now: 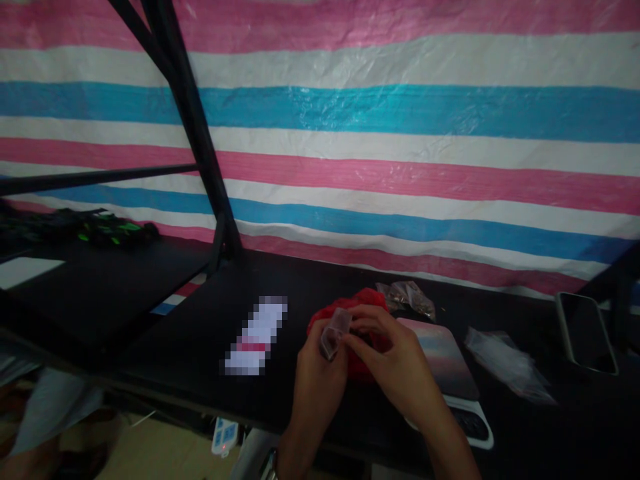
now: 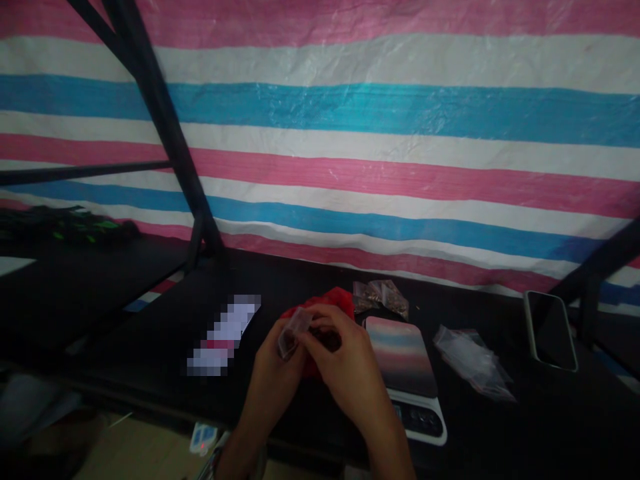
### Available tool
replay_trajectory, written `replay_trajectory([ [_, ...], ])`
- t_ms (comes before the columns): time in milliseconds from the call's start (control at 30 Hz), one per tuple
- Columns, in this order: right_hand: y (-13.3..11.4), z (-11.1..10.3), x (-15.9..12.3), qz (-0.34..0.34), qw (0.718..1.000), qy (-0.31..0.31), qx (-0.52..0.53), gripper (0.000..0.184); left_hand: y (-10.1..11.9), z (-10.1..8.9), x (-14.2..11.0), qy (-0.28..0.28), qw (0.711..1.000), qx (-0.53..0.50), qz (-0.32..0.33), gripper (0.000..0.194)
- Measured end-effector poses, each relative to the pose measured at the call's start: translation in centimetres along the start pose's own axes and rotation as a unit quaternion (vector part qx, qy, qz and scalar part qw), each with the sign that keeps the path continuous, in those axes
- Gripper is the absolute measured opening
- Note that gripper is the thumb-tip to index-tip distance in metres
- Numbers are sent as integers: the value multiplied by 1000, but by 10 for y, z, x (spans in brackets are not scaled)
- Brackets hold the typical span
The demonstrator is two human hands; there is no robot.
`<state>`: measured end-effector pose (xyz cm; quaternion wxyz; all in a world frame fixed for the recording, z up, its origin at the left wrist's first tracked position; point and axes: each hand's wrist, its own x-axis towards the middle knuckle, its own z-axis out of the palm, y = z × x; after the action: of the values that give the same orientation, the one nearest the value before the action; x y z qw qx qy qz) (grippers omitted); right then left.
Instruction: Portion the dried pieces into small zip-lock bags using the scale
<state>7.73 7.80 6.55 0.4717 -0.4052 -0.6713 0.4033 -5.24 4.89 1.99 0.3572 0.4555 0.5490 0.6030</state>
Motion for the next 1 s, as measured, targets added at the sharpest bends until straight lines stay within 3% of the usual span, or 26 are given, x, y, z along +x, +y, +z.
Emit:
replay_trajectory([
  [133, 11, -3, 4, 1, 993, 87, -78, 20, 4, 0, 0, 85, 996, 14, 23, 17],
  [200, 14, -4, 4, 1, 990, 62, -127, 18, 8, 0, -2, 115, 992, -17, 47, 25],
  [267, 10, -6, 2, -11, 991, 23, -132, 19, 13, -1, -6, 109, 991, -50, 68, 33],
  [367, -6, -9, -6, -19, 998, -22, -57, 27, 17, -1, -15, 16, 994, -92, 51, 40],
  [433, -16, -13, -11, -2, 998, -69, -13, 22, 15, 1, -22, -72, 988, -134, 10, 46],
  [500, -20, -21, -13, 15, 997, -75, 6, 17, 12, 7, -28, -146, 973, -177, -31, 52],
  [567, -15, -35, -11, 14, 1000, -20, 1, 20, 9, 15, -32, -178, 959, -214, -43, 55],
  [667, 5, -67, -5, 7, 992, 116, -55, 32, 6, 24, -35, -146, 968, -204, 15, 55],
  [767, 30, -101, -1, 72, 950, 218, -212, 40, 2, 22, -33, -95, 985, -98, 105, 47],
  [867, 49, -122, -3, 115, 912, 273, -283, 37, -3, 13, -28, -42, 986, -44, 158, 37],
  [1000, 60, -131, -9, 127, 891, 294, -320, 41, -10, 4, -22, 20, 982, -7, 189, 34],
])
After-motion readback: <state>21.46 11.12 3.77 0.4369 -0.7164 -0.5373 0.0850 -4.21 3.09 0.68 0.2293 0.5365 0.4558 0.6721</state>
